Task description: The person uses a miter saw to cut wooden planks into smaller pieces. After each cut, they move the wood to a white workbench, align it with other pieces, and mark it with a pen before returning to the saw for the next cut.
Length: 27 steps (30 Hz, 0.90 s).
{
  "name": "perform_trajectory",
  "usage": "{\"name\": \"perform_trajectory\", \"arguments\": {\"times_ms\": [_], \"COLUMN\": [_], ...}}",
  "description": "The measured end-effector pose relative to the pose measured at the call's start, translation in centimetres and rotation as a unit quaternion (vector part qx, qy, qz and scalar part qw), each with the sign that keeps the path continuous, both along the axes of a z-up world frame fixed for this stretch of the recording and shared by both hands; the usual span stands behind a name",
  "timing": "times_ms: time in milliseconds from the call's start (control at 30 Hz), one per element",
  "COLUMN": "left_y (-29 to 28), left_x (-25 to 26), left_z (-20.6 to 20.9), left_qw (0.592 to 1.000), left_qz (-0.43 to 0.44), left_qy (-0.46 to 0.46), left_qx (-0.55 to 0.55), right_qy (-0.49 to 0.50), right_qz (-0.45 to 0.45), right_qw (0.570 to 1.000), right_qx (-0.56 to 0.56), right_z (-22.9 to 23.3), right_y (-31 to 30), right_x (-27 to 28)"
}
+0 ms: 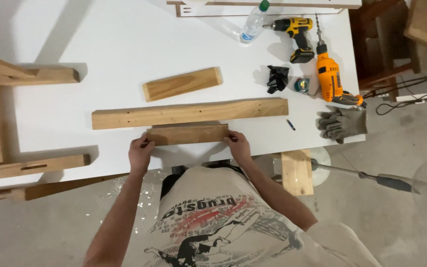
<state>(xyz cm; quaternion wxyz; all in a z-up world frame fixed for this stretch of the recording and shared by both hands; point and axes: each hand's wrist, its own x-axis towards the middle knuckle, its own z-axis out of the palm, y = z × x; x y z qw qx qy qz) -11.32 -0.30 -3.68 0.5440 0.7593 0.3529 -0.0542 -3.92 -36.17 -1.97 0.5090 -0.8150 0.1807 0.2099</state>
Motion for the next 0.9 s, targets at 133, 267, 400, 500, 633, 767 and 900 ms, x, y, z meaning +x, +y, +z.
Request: {"name": "perform_trajectory", "arguments": {"times_ms": [133, 267, 400, 500, 633, 767, 900], "left_y": [0.1, 1.5, 2.0, 2.6, 3.9, 9.7, 14.0], "left_x": [2.6, 5.8, 6.7, 6.1, 6.4, 8.3, 9.3], "left_z": [1.4, 1.4, 4.0, 4.7, 3.1, -2.9, -6.2], "left_qw": [0.998, 0.997, 0.998, 0.995, 0.949, 0.852, 0.836], "left_qz": [-0.017, -0.021, -0.047, -0.077, -0.204, -0.31, -0.346], "left_qy": [-0.052, -0.068, -0.007, 0.01, 0.029, 0.07, 0.089], "left_qx": [0.009, 0.026, 0.04, 0.066, 0.238, 0.416, 0.418], "right_qy": [-0.061, -0.097, -0.118, -0.129, -0.154, -0.058, -0.045], "right_qz": [0.02, 0.072, 0.096, 0.116, 0.237, 0.333, 0.406], "right_qw": [0.998, 0.993, 0.987, 0.984, 0.951, 0.919, 0.886], "right_qx": [0.004, 0.021, 0.055, 0.033, -0.121, -0.202, -0.22], "right_z": [3.3, 0.3, -2.5, -3.2, 2.5, 5.2, 4.2], "right_y": [0.6, 1.4, 2.1, 2.5, 2.8, 3.1, 4.1], "right_x": [2.3, 6.0, 7.8, 7.9, 7.8, 9.9, 11.5]}}
